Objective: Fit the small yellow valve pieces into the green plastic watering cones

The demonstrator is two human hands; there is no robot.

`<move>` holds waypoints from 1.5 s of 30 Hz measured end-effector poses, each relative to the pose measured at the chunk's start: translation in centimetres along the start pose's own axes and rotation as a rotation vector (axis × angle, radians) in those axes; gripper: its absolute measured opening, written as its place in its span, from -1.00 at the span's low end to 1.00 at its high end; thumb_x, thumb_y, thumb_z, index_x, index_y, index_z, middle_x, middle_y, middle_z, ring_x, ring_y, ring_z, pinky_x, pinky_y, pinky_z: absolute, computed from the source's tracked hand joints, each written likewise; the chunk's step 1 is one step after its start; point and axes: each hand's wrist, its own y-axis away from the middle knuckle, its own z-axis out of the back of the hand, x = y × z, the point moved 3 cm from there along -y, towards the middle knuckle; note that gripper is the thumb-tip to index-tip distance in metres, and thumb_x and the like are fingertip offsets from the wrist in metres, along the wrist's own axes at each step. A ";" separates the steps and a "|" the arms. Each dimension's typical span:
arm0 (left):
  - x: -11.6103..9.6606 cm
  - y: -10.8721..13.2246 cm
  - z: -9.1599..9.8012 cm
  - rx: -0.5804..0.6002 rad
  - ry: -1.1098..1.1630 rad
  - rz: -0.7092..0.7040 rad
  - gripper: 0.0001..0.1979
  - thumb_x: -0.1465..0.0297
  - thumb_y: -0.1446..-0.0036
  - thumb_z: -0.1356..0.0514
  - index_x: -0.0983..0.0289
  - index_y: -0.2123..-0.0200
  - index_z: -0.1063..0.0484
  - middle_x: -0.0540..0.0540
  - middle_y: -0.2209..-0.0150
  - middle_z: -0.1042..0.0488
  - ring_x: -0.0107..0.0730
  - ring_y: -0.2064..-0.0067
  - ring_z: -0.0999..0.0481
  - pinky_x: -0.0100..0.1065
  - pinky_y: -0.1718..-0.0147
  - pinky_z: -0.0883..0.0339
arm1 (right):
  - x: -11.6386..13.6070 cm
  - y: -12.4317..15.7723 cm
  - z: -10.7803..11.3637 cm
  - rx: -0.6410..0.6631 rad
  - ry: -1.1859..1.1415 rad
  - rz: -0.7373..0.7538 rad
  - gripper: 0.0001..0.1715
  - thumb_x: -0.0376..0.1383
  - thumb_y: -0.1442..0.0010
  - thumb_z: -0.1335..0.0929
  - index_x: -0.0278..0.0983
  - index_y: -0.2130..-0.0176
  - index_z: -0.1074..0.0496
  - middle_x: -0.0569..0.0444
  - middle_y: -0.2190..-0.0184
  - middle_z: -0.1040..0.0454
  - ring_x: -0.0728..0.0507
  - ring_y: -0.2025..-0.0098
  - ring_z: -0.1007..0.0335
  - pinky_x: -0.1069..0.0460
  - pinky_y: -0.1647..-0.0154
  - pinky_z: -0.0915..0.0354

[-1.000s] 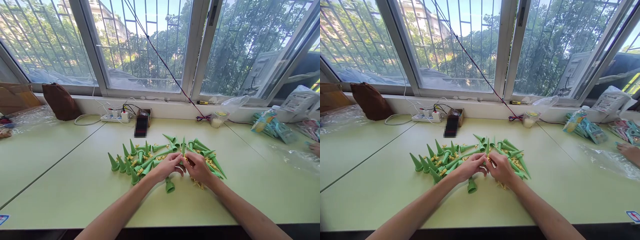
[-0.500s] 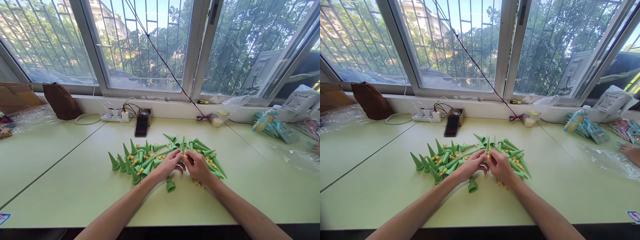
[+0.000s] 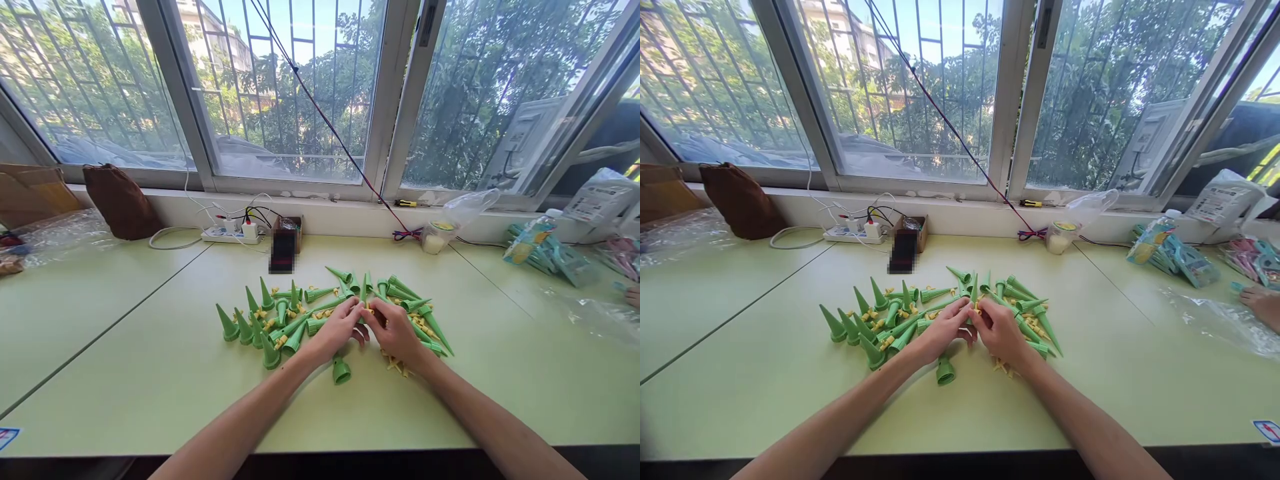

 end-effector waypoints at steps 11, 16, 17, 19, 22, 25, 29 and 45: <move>-0.3 -0.1 0.3 -0.102 -0.070 -0.028 -0.51 -0.05 -0.11 -0.23 0.28 0.31 -0.24 -0.01 0.37 -0.38 -0.54 0.54 -0.43 -0.44 0.59 -0.35 | -0.4 -0.5 0.9 0.011 -0.090 -0.071 -0.44 -0.07 -0.46 -0.12 -0.26 0.49 -0.27 0.19 0.61 -0.22 0.02 0.58 -0.03 0.07 0.50 -0.03; -0.5 0.0 0.7 -0.200 -0.147 -0.096 -0.52 -0.04 -0.08 -0.26 0.25 0.37 -0.21 -0.08 0.46 -0.32 -0.50 0.53 -0.43 -0.43 0.59 -0.35 | -1.2 -0.6 1.2 -0.017 -0.080 -0.151 -0.42 -0.03 -0.45 -0.12 -0.27 0.48 -0.30 0.22 0.66 -0.12 0.01 0.60 0.00 0.06 0.50 -0.01; -0.5 0.0 0.7 -0.200 -0.163 -0.105 -0.53 -0.03 -0.08 -0.25 0.24 0.36 -0.21 -0.08 0.46 -0.32 -0.49 0.53 -0.42 -0.43 0.59 -0.34 | -1.3 -0.6 1.2 -0.019 -0.074 -0.155 -0.42 -0.03 -0.45 -0.12 -0.27 0.48 -0.30 0.23 0.67 -0.13 0.01 0.60 0.00 0.06 0.50 -0.01; -0.4 0.0 0.6 -0.186 -0.205 -0.117 -0.56 -0.01 -0.11 -0.23 0.24 0.34 -0.21 -0.07 0.46 -0.34 -0.47 0.53 -0.42 -0.41 0.59 -0.33 | -1.4 -0.7 1.2 -0.013 -0.058 -0.152 -0.43 -0.04 -0.45 -0.13 -0.27 0.48 -0.31 0.23 0.67 -0.13 0.01 0.61 -0.01 0.06 0.50 -0.01; -0.4 0.1 0.5 -0.178 -0.351 -0.175 -0.67 0.09 -0.19 -0.18 0.23 0.31 -0.23 -0.02 0.44 -0.41 -0.43 0.51 -0.43 -0.39 0.55 -0.32 | -1.3 -0.8 1.2 -0.004 -0.035 -0.133 -0.44 -0.05 -0.44 -0.14 -0.27 0.48 -0.30 0.23 0.66 -0.14 0.01 0.61 0.01 0.06 0.50 0.00; -0.7 0.4 0.3 -0.213 -0.608 -0.285 -0.80 0.23 -0.25 -0.14 0.24 0.30 -0.28 0.02 0.42 -0.45 -0.39 0.45 -0.43 -0.37 0.45 -0.29 | -1.2 -0.8 1.3 -0.012 -0.021 -0.117 -0.45 -0.05 -0.44 -0.15 -0.26 0.49 -0.29 0.22 0.66 -0.14 0.01 0.60 0.02 0.06 0.51 0.01; -1.0 0.9 -0.1 -0.225 -0.861 -0.361 -0.90 0.33 -0.27 -0.11 0.23 0.27 -0.33 0.03 0.37 -0.46 -0.34 0.34 -0.41 -0.33 0.31 -0.25 | -1.2 -0.7 1.3 -0.027 -0.007 -0.112 -0.47 -0.07 -0.43 -0.17 -0.26 0.50 -0.28 0.23 0.67 -0.11 0.01 0.60 0.04 0.06 0.52 0.03; -0.6 0.6 0.1 -0.179 -1.020 -0.382 -0.94 0.51 -0.17 -0.13 0.26 0.35 -0.34 0.06 0.36 -0.44 -0.30 0.31 -0.39 -0.32 0.33 -0.22 | -0.5 -0.6 0.9 0.064 -0.027 -0.018 -0.53 -0.15 -0.42 -0.20 -0.25 0.51 -0.14 0.22 0.61 -0.13 0.01 0.54 0.02 0.08 0.48 0.01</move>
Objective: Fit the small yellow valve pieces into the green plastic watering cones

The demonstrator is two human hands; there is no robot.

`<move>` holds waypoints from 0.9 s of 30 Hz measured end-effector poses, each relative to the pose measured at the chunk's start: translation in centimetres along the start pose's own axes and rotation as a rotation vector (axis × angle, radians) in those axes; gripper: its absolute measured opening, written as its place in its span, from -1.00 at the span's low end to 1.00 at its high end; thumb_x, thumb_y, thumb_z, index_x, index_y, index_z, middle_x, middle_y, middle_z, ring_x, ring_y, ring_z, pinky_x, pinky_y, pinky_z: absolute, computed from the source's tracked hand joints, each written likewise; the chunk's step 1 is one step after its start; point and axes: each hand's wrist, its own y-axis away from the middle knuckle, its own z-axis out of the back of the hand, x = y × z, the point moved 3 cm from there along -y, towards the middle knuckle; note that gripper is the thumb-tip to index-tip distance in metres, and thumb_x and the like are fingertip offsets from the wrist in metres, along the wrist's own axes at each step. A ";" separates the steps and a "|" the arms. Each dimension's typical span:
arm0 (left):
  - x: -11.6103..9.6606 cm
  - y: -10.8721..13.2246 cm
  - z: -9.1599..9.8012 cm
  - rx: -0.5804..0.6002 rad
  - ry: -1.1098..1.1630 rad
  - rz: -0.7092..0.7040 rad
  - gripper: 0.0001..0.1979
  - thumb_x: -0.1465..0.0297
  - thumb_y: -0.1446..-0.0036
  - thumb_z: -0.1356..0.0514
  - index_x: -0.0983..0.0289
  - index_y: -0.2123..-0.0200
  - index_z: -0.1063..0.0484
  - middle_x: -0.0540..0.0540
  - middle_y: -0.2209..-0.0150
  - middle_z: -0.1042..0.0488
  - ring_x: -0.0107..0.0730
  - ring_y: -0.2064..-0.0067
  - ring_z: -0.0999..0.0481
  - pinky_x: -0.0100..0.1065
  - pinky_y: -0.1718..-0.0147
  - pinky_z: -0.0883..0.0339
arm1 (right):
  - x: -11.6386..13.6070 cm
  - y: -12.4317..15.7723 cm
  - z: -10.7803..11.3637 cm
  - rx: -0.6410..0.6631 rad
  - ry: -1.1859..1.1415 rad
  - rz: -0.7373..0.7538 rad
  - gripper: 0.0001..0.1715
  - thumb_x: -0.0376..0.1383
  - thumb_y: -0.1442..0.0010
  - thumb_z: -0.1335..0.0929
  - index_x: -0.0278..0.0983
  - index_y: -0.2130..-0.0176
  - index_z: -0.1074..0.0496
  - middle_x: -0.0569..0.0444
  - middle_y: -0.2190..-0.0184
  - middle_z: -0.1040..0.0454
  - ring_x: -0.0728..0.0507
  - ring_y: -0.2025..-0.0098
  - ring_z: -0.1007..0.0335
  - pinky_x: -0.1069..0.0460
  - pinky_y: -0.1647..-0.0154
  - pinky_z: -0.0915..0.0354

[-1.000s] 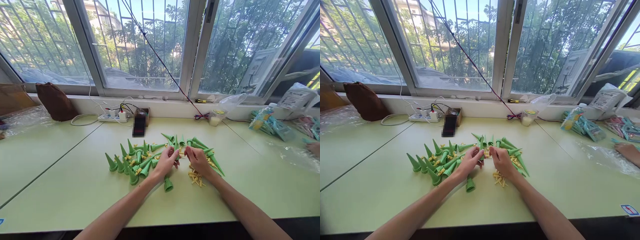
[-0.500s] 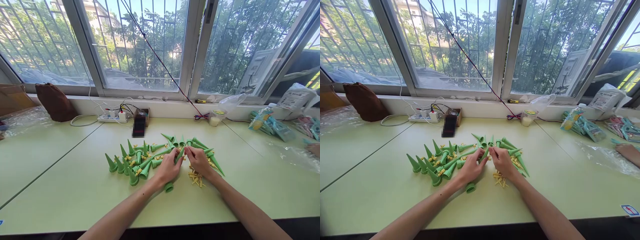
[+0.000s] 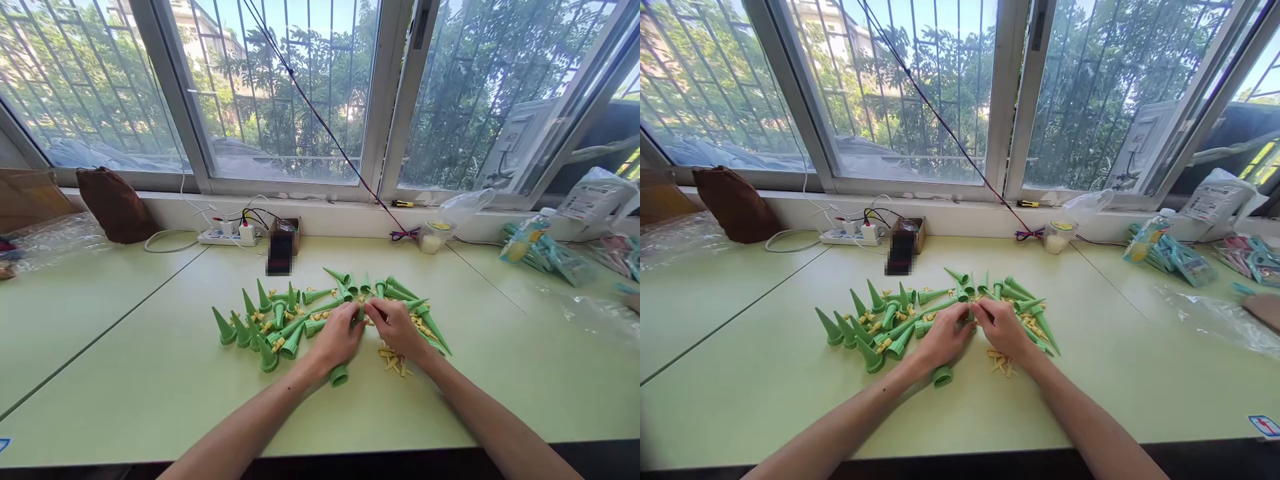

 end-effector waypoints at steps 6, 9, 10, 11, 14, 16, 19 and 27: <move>0.1 -0.1 0.0 -0.012 -0.011 0.008 -0.95 0.51 -0.16 -0.14 0.26 0.34 -0.34 0.06 0.35 -0.46 -0.29 0.32 -0.41 -0.32 0.31 -0.24 | 0.0 -0.1 0.0 -0.007 0.002 -0.006 -0.53 -0.16 -0.41 -0.21 -0.25 0.51 -0.16 0.22 0.61 -0.13 0.01 0.54 0.01 0.08 0.48 0.00; 0.1 -0.1 0.1 -0.042 -0.008 0.009 -0.93 0.53 -0.13 -0.14 0.26 0.34 -0.35 0.07 0.34 -0.47 -0.29 0.31 -0.43 -0.31 0.30 -0.27 | -0.1 -0.1 0.0 -0.014 0.012 -0.021 -0.57 -0.18 -0.40 -0.22 -0.25 0.50 -0.22 0.21 0.60 -0.19 0.01 0.54 -0.03 0.08 0.47 -0.02; 0.1 -0.1 0.1 -0.050 0.008 0.006 -0.92 0.54 -0.13 -0.14 0.26 0.31 -0.37 0.08 0.32 -0.48 -0.28 0.29 -0.44 -0.30 0.28 -0.29 | -0.1 -0.2 0.1 -0.012 0.018 -0.029 -0.59 -0.18 -0.39 -0.23 -0.26 0.48 -0.25 0.20 0.60 -0.21 0.01 0.54 -0.04 0.08 0.46 -0.03; 0.1 -0.1 0.1 -0.055 0.030 0.003 -0.90 0.54 -0.13 -0.14 0.26 0.28 -0.38 0.09 0.30 -0.49 -0.28 0.27 -0.45 -0.29 0.25 -0.31 | -0.2 -0.2 0.1 -0.008 0.027 -0.038 -0.61 -0.19 -0.39 -0.23 -0.26 0.47 -0.28 0.20 0.59 -0.23 0.00 0.53 -0.06 0.08 0.46 -0.04; 0.1 -0.1 0.1 -0.059 0.081 0.000 -0.86 0.53 -0.14 -0.14 0.26 0.21 -0.39 0.11 0.24 -0.51 -0.25 0.20 -0.48 -0.25 0.18 -0.35 | -0.5 -0.2 0.2 0.016 0.056 -0.064 -0.62 -0.19 -0.38 -0.25 -0.26 0.46 -0.31 0.18 0.59 -0.27 -0.01 0.53 -0.09 0.08 0.45 -0.05; 0.2 -0.1 0.1 -0.055 0.084 0.004 -0.87 0.52 -0.14 -0.14 0.26 0.22 -0.38 0.11 0.23 -0.51 -0.24 0.20 -0.48 -0.24 0.17 -0.35 | -0.5 -0.2 0.2 0.036 0.066 -0.071 -0.62 -0.18 -0.37 -0.26 -0.26 0.47 -0.32 0.17 0.58 -0.29 -0.02 0.53 -0.11 0.07 0.45 -0.06; 0.2 -0.1 0.1 -0.052 0.079 0.005 -0.88 0.53 -0.13 -0.15 0.26 0.24 -0.37 0.10 0.25 -0.51 -0.25 0.22 -0.47 -0.24 0.19 -0.34 | -0.5 -0.1 0.2 0.061 0.063 -0.065 -0.62 -0.16 -0.37 -0.26 -0.25 0.46 -0.33 0.16 0.58 -0.31 -0.03 0.53 -0.13 0.06 0.45 -0.06; 0.0 -0.1 0.1 -0.031 0.072 0.034 -0.90 0.57 -0.13 -0.12 0.26 0.32 -0.33 0.10 0.28 -0.47 -0.26 0.25 -0.43 -0.27 0.23 -0.31 | 0.0 0.0 0.1 0.104 0.041 -0.020 -0.73 -0.25 -0.31 -0.29 -0.26 0.44 -0.35 0.19 0.60 -0.27 -0.01 0.54 -0.09 0.07 0.45 -0.05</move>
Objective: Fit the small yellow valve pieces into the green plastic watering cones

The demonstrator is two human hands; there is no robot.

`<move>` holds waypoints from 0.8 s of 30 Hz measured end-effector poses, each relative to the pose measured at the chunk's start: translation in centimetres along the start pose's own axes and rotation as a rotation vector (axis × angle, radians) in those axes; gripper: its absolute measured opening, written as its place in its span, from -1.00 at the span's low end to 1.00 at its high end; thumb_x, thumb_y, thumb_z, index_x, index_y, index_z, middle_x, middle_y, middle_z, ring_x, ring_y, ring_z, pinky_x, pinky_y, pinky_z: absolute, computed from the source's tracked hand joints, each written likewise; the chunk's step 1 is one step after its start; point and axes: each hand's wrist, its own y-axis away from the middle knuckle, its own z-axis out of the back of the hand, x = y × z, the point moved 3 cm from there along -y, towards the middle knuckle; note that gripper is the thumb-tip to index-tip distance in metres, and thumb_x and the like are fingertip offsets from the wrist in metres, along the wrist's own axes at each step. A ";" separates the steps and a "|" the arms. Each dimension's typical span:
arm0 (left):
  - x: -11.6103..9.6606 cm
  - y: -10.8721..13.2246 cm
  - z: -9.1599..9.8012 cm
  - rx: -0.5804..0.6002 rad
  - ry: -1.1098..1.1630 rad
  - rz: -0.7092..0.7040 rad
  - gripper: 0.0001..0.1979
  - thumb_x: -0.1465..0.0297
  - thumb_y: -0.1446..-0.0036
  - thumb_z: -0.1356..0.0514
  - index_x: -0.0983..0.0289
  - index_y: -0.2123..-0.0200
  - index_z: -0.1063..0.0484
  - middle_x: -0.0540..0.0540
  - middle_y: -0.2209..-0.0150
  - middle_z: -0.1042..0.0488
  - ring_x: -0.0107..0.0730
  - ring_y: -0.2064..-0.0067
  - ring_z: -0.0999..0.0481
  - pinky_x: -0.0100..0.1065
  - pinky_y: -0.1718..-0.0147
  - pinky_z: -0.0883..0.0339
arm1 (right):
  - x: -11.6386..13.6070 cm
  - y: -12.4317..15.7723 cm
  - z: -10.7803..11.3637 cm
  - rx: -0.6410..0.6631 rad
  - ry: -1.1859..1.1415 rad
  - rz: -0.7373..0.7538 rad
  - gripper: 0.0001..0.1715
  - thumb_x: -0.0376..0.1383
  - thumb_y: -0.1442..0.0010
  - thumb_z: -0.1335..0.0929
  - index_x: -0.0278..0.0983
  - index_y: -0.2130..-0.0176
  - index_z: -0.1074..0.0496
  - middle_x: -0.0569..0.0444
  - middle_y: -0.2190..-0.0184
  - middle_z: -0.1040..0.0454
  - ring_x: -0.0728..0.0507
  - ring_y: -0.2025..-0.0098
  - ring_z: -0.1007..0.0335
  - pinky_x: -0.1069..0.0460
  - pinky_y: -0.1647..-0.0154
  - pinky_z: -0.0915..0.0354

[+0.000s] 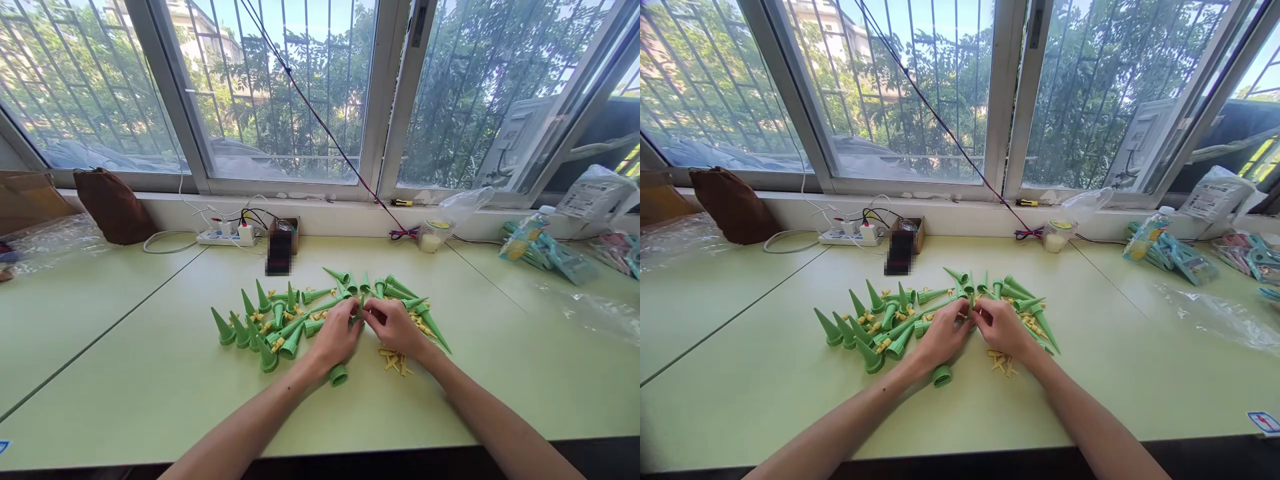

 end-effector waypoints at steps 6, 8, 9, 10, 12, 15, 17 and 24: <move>0.0 0.0 0.0 -0.001 0.007 -0.001 -0.89 0.57 -0.12 -0.14 0.26 0.30 -0.35 0.10 0.27 -0.49 -0.26 0.24 -0.44 -0.27 0.22 -0.31 | 0.0 0.0 0.3 -0.017 0.002 -0.019 -0.81 -0.29 -0.27 -0.30 -0.27 0.40 -0.39 0.19 0.59 -0.28 -0.01 0.53 -0.13 0.08 0.45 -0.08; 0.0 0.0 0.0 -0.003 0.009 -0.003 -0.88 0.57 -0.12 -0.14 0.26 0.29 -0.35 0.10 0.27 -0.49 -0.26 0.24 -0.45 -0.27 0.22 -0.32 | 0.1 0.0 0.3 -0.016 0.006 -0.020 -0.80 -0.29 -0.27 -0.30 -0.27 0.41 -0.39 0.19 0.59 -0.28 -0.01 0.53 -0.13 0.07 0.45 -0.08; 0.0 0.0 0.0 -0.002 0.008 -0.002 -0.88 0.57 -0.12 -0.14 0.26 0.29 -0.35 0.10 0.27 -0.49 -0.26 0.24 -0.45 -0.27 0.22 -0.32 | 0.1 0.0 0.3 -0.016 0.007 -0.018 -0.80 -0.29 -0.27 -0.30 -0.27 0.41 -0.39 0.18 0.59 -0.29 -0.01 0.53 -0.13 0.07 0.45 -0.08; 0.0 0.1 0.0 0.000 0.007 0.000 -0.88 0.57 -0.12 -0.14 0.25 0.29 -0.35 0.10 0.27 -0.49 -0.26 0.24 -0.45 -0.27 0.22 -0.32 | 0.2 0.0 0.3 -0.017 0.008 -0.016 -0.79 -0.29 -0.27 -0.30 -0.27 0.41 -0.39 0.18 0.59 -0.29 -0.01 0.53 -0.13 0.07 0.45 -0.08; 0.0 0.1 0.0 0.005 0.001 0.002 -0.89 0.56 -0.12 -0.14 0.26 0.28 -0.35 0.10 0.27 -0.49 -0.26 0.24 -0.46 -0.26 0.22 -0.32 | 0.2 0.0 0.3 -0.022 0.009 -0.013 -0.79 -0.28 -0.28 -0.29 -0.26 0.41 -0.39 0.18 0.59 -0.29 -0.01 0.53 -0.13 0.07 0.45 -0.09; 0.1 0.1 0.0 0.006 -0.006 -0.006 -0.89 0.55 -0.13 -0.15 0.25 0.28 -0.34 0.09 0.27 -0.49 -0.26 0.24 -0.45 -0.27 0.22 -0.32 | 0.1 0.0 0.3 -0.031 0.004 -0.012 -0.78 -0.27 -0.30 -0.28 -0.26 0.39 -0.40 0.16 0.58 -0.31 -0.02 0.52 -0.14 0.07 0.44 -0.09; 0.1 0.1 0.0 0.004 -0.015 -0.012 -0.89 0.55 -0.12 -0.15 0.25 0.29 -0.34 0.09 0.28 -0.48 -0.26 0.25 -0.45 -0.27 0.24 -0.31 | 0.1 0.0 0.4 -0.044 -0.002 -0.008 -0.74 -0.25 -0.32 -0.26 -0.26 0.39 -0.38 0.15 0.57 -0.32 -0.02 0.52 -0.14 0.07 0.44 -0.10; 0.0 0.1 -0.1 0.006 -0.040 -0.007 -0.87 0.56 -0.10 -0.15 0.25 0.27 -0.34 0.09 0.27 -0.49 -0.24 0.23 -0.45 -0.27 0.23 -0.31 | -0.1 -0.1 0.5 -0.106 -0.001 -0.048 -0.62 -0.20 -0.39 -0.19 -0.24 0.46 -0.27 0.20 0.61 -0.21 -0.01 0.55 -0.06 0.07 0.48 -0.04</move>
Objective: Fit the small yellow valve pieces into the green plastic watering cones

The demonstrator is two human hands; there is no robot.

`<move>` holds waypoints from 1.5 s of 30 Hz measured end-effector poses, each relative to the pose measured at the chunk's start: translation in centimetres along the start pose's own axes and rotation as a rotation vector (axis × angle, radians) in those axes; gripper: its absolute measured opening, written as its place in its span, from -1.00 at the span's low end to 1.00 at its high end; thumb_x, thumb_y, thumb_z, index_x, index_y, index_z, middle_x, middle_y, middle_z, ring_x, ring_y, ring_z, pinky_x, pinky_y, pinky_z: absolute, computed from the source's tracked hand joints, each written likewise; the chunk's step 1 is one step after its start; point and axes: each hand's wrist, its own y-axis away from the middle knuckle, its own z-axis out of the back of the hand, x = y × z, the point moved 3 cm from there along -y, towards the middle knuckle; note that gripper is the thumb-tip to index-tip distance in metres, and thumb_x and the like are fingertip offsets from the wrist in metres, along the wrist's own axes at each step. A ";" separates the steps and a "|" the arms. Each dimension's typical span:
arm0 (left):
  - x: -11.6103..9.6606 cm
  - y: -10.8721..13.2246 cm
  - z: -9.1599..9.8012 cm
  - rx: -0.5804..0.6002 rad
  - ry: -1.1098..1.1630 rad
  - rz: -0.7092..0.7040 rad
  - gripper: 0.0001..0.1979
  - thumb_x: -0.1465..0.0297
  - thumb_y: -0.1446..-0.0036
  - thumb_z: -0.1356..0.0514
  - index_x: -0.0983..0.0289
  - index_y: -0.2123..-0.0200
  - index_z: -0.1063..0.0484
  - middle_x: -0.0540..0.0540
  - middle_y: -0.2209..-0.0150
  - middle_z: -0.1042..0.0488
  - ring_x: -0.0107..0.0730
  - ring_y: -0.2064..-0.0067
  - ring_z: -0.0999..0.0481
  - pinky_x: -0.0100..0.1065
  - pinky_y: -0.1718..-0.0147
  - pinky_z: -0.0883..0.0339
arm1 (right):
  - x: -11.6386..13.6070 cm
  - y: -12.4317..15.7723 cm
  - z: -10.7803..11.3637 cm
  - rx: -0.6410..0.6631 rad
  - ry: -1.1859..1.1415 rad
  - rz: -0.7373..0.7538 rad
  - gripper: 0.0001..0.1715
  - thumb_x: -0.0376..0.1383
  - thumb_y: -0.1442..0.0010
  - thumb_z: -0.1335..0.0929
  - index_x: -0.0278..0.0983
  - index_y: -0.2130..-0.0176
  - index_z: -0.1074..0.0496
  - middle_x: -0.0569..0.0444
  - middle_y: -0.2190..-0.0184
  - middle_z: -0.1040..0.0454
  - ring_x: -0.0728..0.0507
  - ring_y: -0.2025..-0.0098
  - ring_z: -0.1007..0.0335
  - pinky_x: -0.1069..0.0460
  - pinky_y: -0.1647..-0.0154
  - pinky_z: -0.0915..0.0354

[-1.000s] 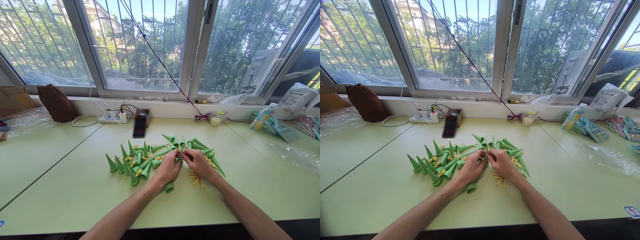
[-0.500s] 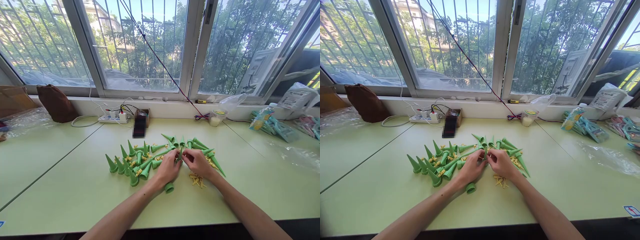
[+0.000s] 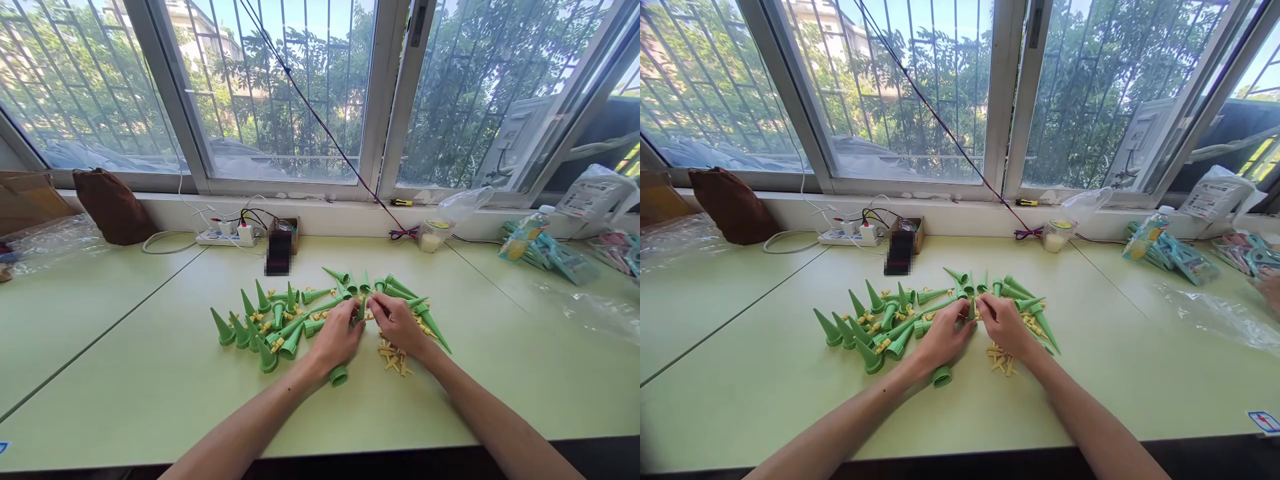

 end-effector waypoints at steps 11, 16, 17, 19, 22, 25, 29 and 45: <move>-0.3 0.1 0.1 -0.017 0.012 -0.024 -0.90 0.55 -0.10 -0.12 0.25 0.33 -0.34 0.08 0.32 -0.47 -0.28 0.30 -0.42 -0.30 0.28 -0.28 | -0.5 0.1 -0.5 0.137 0.150 0.004 -0.73 -0.30 -0.33 -0.25 -0.25 0.42 -0.34 0.14 0.55 -0.38 -0.05 0.50 -0.22 0.07 0.42 -0.08; -0.2 0.1 0.1 -0.017 0.001 -0.024 -0.91 0.55 -0.13 -0.11 0.24 0.34 -0.31 0.07 0.33 -0.46 -0.28 0.29 -0.42 -0.31 0.29 -0.27 | -0.5 0.1 -0.5 0.137 0.152 0.009 -0.71 -0.28 -0.35 -0.24 -0.25 0.43 -0.34 0.14 0.55 -0.38 -0.05 0.51 -0.21 0.07 0.42 -0.08; -0.2 0.1 0.1 -0.015 -0.002 -0.024 -0.91 0.55 -0.13 -0.11 0.24 0.34 -0.30 0.06 0.33 -0.45 -0.28 0.29 -0.42 -0.31 0.29 -0.26 | -0.5 0.1 -0.5 0.138 0.151 0.009 -0.70 -0.28 -0.35 -0.24 -0.25 0.43 -0.34 0.14 0.55 -0.38 -0.05 0.51 -0.21 0.07 0.42 -0.08; -0.2 0.1 0.0 -0.009 -0.006 -0.021 -0.91 0.54 -0.14 -0.11 0.24 0.34 -0.29 0.06 0.33 -0.45 -0.28 0.30 -0.41 -0.31 0.29 -0.25 | -0.6 0.0 -0.5 0.138 0.148 0.007 -0.71 -0.28 -0.35 -0.24 -0.25 0.42 -0.34 0.14 0.54 -0.38 -0.05 0.50 -0.22 0.07 0.42 -0.08; -0.2 0.1 0.0 0.001 -0.022 -0.019 -0.90 0.54 -0.15 -0.11 0.23 0.36 -0.27 0.06 0.34 -0.43 -0.28 0.31 -0.39 -0.31 0.30 -0.23 | -0.5 0.0 -0.5 0.141 0.136 0.013 -0.72 -0.29 -0.35 -0.24 -0.25 0.41 -0.35 0.13 0.54 -0.39 -0.05 0.49 -0.22 0.07 0.41 -0.08; -0.2 0.1 0.0 -0.001 -0.043 -0.020 -0.89 0.53 -0.16 -0.10 0.23 0.39 -0.25 0.06 0.36 -0.42 -0.28 0.31 -0.39 -0.31 0.31 -0.22 | -0.5 0.0 -0.5 0.147 0.119 0.014 -0.73 -0.28 -0.35 -0.24 -0.25 0.40 -0.35 0.14 0.53 -0.39 -0.05 0.49 -0.21 0.07 0.40 -0.08; 0.0 0.0 -0.1 0.000 -0.053 -0.019 -0.88 0.52 -0.19 -0.10 0.23 0.39 -0.25 0.06 0.35 -0.42 -0.28 0.30 -0.39 -0.31 0.31 -0.21 | -0.3 0.1 -0.5 0.148 0.108 0.006 -0.73 -0.29 -0.34 -0.24 -0.25 0.40 -0.35 0.15 0.54 -0.38 -0.04 0.50 -0.19 0.07 0.40 -0.08; 0.0 0.0 -0.1 -0.012 -0.052 -0.029 -0.89 0.54 -0.19 -0.11 0.25 0.37 -0.27 0.07 0.34 -0.43 -0.28 0.30 -0.39 -0.31 0.30 -0.22 | -0.1 0.0 -0.5 0.168 0.092 0.023 -0.76 -0.34 -0.32 -0.25 -0.25 0.41 -0.30 0.16 0.55 -0.33 -0.03 0.50 -0.16 0.07 0.41 -0.05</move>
